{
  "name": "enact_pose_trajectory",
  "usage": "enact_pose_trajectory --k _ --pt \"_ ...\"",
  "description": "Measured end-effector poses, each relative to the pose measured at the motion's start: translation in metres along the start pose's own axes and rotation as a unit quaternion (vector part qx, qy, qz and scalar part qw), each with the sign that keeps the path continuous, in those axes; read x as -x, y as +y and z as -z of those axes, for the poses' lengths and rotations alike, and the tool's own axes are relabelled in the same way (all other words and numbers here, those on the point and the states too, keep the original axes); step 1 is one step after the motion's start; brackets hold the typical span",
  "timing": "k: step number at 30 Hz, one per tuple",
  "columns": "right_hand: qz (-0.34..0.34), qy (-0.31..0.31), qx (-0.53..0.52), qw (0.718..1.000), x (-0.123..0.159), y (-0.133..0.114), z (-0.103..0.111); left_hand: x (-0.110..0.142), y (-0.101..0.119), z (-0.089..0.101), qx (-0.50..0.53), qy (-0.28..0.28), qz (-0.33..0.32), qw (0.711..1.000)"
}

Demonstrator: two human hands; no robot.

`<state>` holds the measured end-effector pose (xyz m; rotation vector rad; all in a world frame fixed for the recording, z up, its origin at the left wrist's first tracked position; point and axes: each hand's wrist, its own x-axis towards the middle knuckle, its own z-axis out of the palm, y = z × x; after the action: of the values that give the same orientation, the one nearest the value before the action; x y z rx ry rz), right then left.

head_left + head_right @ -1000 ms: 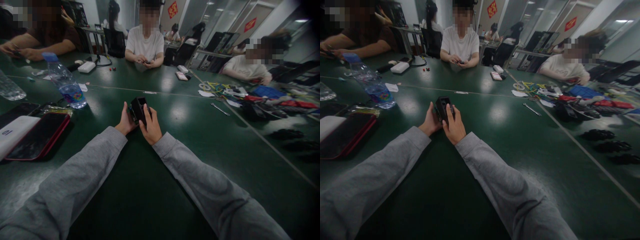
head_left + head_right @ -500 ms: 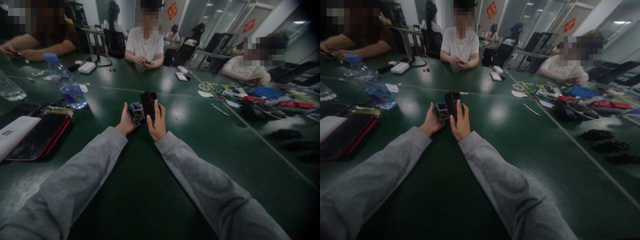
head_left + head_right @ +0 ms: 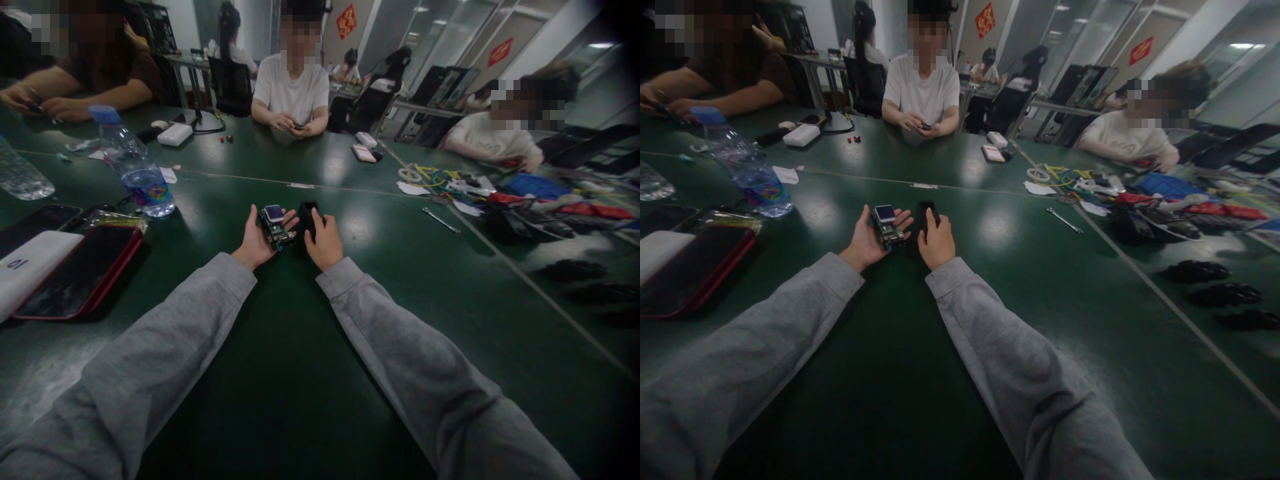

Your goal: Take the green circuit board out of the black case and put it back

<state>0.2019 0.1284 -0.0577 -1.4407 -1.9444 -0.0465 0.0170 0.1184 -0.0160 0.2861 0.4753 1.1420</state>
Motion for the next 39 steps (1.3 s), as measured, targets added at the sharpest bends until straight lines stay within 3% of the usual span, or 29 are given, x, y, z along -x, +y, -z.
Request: enact_pose_trajectory --k 3,10,16,32,35,39 --pt "-0.008 -0.034 0.03 0.999 0.001 -0.005 0.003 0.0 0.0 0.0 0.0 -0.007 0.003 1.0" --pt "-0.002 -0.032 0.051 0.998 0.002 -0.01 0.006 0.0 0.0 0.002 -0.004 -0.013 0.004 1.0" --pt "-0.017 -0.066 0.077 0.995 0.001 -0.014 0.011 0.002 0.0 -0.001 -0.008 -0.008 0.006 1.0" --pt "-0.008 -0.038 0.044 0.998 0.003 -0.008 0.004 0.002 0.0 -0.001 -0.009 -0.003 0.005 1.0" --pt "-0.019 -0.005 0.017 1.0 0.001 -0.003 0.003 0.002 0.0 -0.001 -0.007 -0.002 0.004 1.0" --pt "-0.034 0.097 -0.025 0.994 -0.003 -0.004 0.01 0.004 0.0 -0.003 -0.018 0.003 -0.005 1.0"
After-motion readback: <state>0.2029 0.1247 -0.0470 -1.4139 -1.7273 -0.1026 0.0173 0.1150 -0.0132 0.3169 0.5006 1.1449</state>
